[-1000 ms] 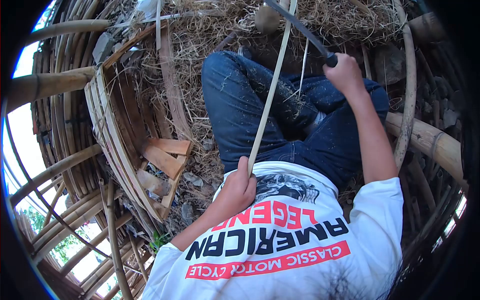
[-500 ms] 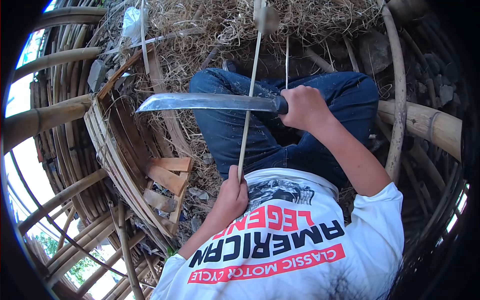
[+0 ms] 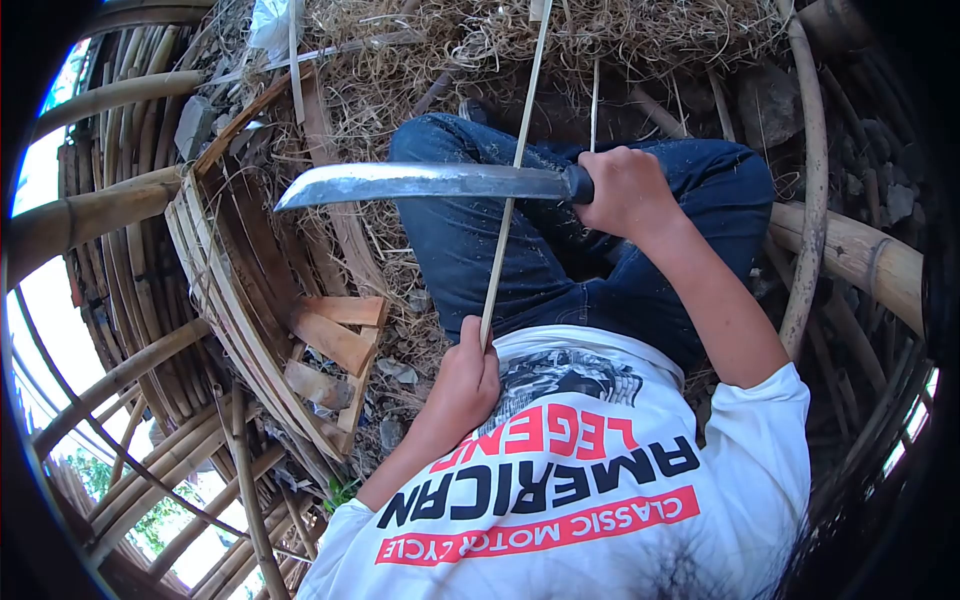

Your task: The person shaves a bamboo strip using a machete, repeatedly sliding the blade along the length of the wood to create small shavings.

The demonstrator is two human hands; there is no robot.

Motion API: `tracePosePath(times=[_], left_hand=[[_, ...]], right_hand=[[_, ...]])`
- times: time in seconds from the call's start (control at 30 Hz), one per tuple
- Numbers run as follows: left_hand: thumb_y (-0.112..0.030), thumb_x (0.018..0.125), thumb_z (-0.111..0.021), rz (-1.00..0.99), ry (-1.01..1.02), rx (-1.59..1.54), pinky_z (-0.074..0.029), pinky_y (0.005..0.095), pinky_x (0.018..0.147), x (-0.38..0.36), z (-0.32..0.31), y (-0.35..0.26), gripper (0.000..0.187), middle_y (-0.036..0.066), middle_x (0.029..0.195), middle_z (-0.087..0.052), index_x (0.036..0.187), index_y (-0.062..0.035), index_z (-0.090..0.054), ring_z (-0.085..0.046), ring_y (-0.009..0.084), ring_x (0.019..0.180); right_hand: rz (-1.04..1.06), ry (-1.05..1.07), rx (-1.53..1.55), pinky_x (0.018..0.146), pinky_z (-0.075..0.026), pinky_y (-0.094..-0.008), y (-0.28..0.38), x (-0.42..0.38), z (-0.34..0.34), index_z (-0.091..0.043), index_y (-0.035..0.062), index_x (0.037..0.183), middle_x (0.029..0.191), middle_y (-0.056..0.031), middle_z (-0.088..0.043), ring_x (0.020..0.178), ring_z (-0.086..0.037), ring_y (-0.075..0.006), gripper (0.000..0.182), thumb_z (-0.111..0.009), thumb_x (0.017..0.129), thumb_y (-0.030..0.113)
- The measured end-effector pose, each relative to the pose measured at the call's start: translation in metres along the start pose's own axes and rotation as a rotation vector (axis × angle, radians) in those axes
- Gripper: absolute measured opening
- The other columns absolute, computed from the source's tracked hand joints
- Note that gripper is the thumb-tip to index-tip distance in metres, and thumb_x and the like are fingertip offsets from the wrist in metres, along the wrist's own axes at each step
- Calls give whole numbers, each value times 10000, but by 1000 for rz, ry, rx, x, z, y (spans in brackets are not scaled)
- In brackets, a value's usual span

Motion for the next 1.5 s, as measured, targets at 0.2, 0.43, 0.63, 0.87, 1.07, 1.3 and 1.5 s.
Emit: tracePosePath(times=[0.2,0.43,0.63,0.87,1.07,1.3,1.5], left_hand=[[34,881,-434,55,29,-13,-420,533,635,0,2,-3,174,307,740,-537,1038,3,-367,-549,520,759],[31,887,-429,-7,-12,-9,-414,543,651,-1,5,-3,171,327,761,-539,1040,-2,-359,-536,538,788],[28,889,-422,-2,5,-28,-413,544,656,-1,6,-2,165,329,757,-538,1038,-2,-359,-535,540,789],[24,885,-422,21,16,-41,-415,544,652,-4,7,-3,161,333,726,-531,1031,-3,-360,-536,540,766],[9,883,-439,23,65,-55,-415,544,642,-21,5,6,166,322,729,-539,1026,-10,-357,-546,528,757],[-1,901,-440,42,100,-76,-419,523,628,-23,9,4,146,308,738,-534,1021,-9,-357,-543,526,769],[-14,904,-454,89,83,-140,-408,398,660,-20,9,1,114,213,771,-466,989,-11,-378,-478,377,755]], right_hand=[[-19,-61,-47,709,-550,-429,-9,9,0,-657,75,780,748,-168,-666,754,-674,-352,263,-735,634,280],[-14,-80,-85,703,-548,-426,-4,13,3,-655,91,769,748,-146,-669,761,-680,-323,246,-738,630,276],[-2,-90,-78,705,-548,-427,-6,15,1,-655,97,775,748,-138,-672,759,-682,-319,229,-730,640,266],[-2,-81,-66,707,-537,-457,-6,15,2,-650,81,791,741,-172,-658,756,-660,-361,230,-712,682,273],[-265,-137,-133,785,-539,-477,-61,41,28,-687,82,870,856,-170,-696,850,-677,-371,231,-656,737,267],[-420,-124,-167,834,-525,-470,-117,82,51,-688,68,953,972,-202,-684,956,-655,-367,289,-660,751,273],[-493,-81,-43,858,-519,-459,-105,86,46,-683,43,989,1008,-216,-678,973,-651,-371,344,-658,752,290]])
Point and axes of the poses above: each hand's wrist, its own x-axis towards the middle knuckle, its own z-axis out of the back of the hand, y = z × x, the point moved 2 cm from there along x, towards the middle knuckle
